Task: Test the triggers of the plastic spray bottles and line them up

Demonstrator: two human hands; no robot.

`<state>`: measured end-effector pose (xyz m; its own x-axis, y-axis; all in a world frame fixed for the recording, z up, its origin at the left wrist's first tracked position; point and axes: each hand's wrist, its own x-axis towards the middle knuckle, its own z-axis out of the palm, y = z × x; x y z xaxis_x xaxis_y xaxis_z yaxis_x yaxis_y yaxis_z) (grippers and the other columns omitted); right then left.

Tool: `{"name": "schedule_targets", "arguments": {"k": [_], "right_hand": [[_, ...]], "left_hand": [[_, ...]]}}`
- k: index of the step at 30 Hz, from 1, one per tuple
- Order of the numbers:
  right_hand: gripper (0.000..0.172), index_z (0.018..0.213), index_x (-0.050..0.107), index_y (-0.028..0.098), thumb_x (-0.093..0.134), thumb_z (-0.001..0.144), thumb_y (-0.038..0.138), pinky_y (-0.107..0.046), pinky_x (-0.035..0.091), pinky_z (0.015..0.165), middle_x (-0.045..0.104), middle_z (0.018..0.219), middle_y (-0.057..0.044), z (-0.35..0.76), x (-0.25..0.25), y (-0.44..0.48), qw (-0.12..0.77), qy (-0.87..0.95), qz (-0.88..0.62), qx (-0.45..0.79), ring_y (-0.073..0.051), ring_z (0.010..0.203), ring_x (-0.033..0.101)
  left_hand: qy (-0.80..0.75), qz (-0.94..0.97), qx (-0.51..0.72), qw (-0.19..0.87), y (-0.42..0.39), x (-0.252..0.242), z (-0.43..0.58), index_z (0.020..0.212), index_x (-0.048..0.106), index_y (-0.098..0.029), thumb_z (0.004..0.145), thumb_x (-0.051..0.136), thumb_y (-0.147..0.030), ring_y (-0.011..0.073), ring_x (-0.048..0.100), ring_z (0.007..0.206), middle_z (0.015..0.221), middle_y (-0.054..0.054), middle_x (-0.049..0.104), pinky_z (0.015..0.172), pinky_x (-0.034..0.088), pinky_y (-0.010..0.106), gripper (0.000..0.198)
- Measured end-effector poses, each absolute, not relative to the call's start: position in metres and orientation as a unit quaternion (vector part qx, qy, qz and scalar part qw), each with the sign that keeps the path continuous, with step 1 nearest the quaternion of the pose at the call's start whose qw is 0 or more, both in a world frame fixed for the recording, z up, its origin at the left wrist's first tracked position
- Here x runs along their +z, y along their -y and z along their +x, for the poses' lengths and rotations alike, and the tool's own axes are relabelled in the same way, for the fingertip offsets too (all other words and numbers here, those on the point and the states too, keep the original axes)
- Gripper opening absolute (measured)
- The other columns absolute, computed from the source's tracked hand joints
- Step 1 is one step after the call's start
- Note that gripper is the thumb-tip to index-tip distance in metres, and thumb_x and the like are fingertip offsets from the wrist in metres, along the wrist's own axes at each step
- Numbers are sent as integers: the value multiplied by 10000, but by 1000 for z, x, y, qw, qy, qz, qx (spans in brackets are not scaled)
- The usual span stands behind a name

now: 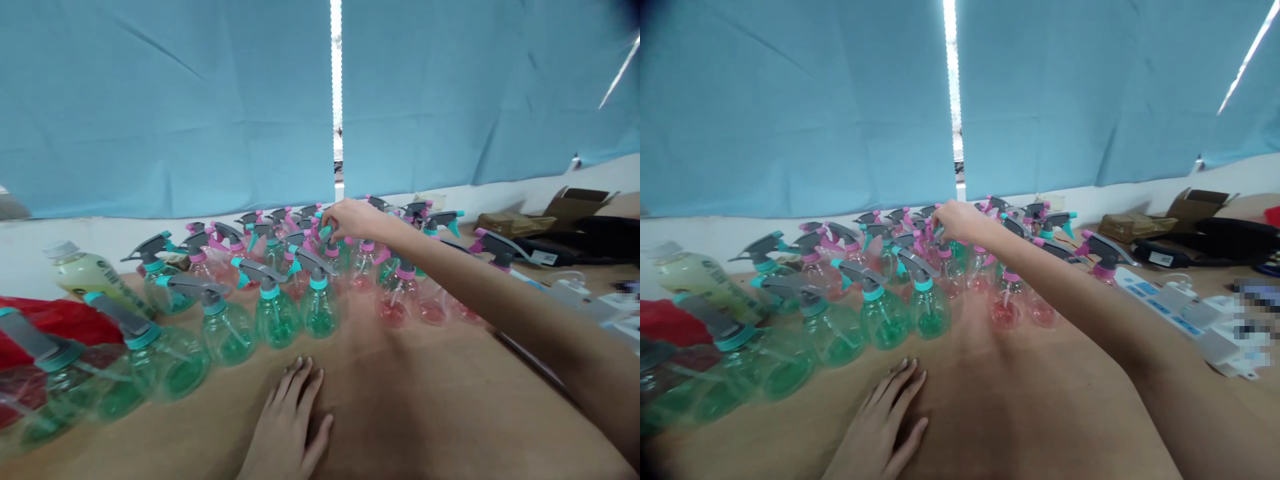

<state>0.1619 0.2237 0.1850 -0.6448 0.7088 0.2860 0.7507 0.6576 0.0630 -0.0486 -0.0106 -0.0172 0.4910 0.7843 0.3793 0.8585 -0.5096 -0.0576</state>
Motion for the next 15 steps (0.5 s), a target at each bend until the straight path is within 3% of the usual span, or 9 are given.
{"name": "schedule_targets", "arguments": {"k": [15], "right_hand": [[250, 986, 749, 181, 696, 742, 194, -271, 405, 564, 740, 836, -51, 157, 215, -207, 38, 915, -390, -102, -169, 702, 631]], "left_hand": [[491, -849, -187, 60, 6, -15, -49, 1319, 496, -221, 909, 530, -341, 291, 537, 1214, 1350, 98, 550, 963, 480, 461, 429]]}}
